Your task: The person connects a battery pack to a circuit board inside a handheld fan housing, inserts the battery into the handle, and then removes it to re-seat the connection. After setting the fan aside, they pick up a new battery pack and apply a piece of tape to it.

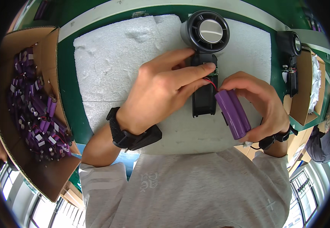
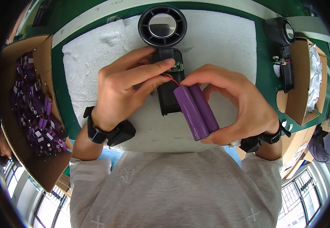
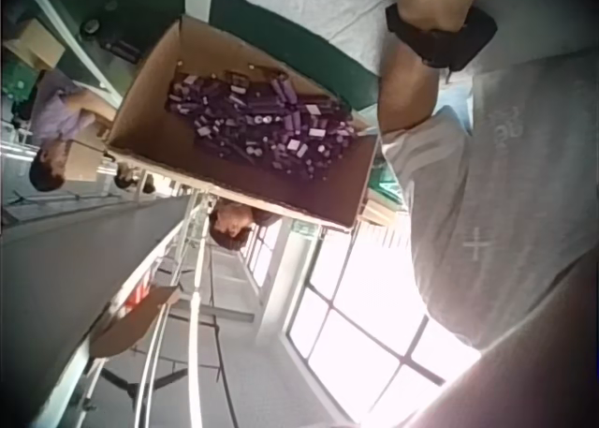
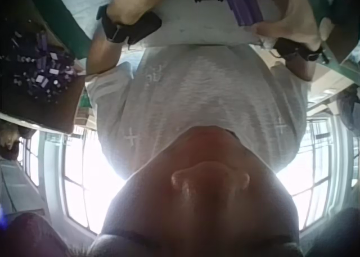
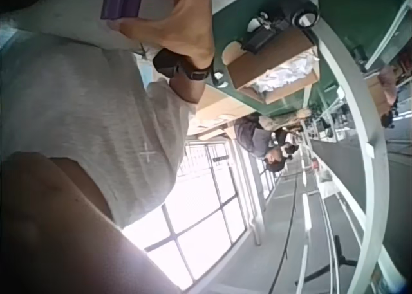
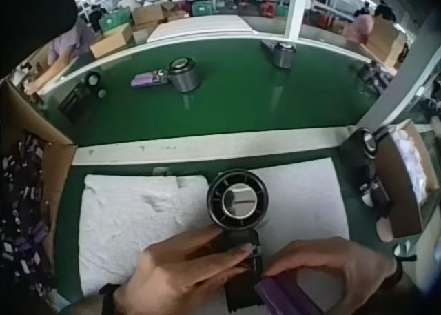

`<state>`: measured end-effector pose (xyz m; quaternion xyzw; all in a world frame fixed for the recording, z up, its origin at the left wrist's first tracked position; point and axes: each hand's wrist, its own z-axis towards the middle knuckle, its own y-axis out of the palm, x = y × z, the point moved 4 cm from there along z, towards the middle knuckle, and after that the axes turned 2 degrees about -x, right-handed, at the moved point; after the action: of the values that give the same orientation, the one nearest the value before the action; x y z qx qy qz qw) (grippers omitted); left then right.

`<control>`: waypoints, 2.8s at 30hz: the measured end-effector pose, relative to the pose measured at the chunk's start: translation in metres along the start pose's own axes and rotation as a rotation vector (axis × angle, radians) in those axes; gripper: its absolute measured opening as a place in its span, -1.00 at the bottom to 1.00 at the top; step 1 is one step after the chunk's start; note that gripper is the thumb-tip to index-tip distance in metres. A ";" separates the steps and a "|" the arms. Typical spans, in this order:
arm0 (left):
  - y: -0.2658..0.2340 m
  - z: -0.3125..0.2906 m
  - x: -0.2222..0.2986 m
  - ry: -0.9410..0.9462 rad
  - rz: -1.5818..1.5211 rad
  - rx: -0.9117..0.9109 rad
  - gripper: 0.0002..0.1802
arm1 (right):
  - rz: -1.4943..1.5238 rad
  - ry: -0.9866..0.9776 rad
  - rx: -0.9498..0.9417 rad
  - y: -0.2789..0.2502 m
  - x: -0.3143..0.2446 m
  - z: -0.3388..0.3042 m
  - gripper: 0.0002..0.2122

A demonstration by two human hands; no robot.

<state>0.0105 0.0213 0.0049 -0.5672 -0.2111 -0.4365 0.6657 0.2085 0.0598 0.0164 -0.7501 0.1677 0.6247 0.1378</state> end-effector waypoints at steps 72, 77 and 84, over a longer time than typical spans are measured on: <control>-0.010 0.004 -0.011 -0.043 -0.209 -0.175 -0.42 | -1.226 -0.211 0.371 0.056 -0.023 0.023 -0.27; -0.014 0.002 -0.015 -0.150 -0.290 -0.112 -0.41 | -1.199 -0.206 0.447 0.036 -0.023 0.033 -0.27; -0.014 0.006 -0.016 -0.153 -0.307 -0.076 -0.50 | -1.176 -0.083 0.991 -0.064 -0.041 0.042 -0.37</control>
<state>-0.0082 0.0324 0.0019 -0.5844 -0.3288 -0.4963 0.5513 0.1917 0.1388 0.0488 -0.5422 -0.0039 0.3283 0.7734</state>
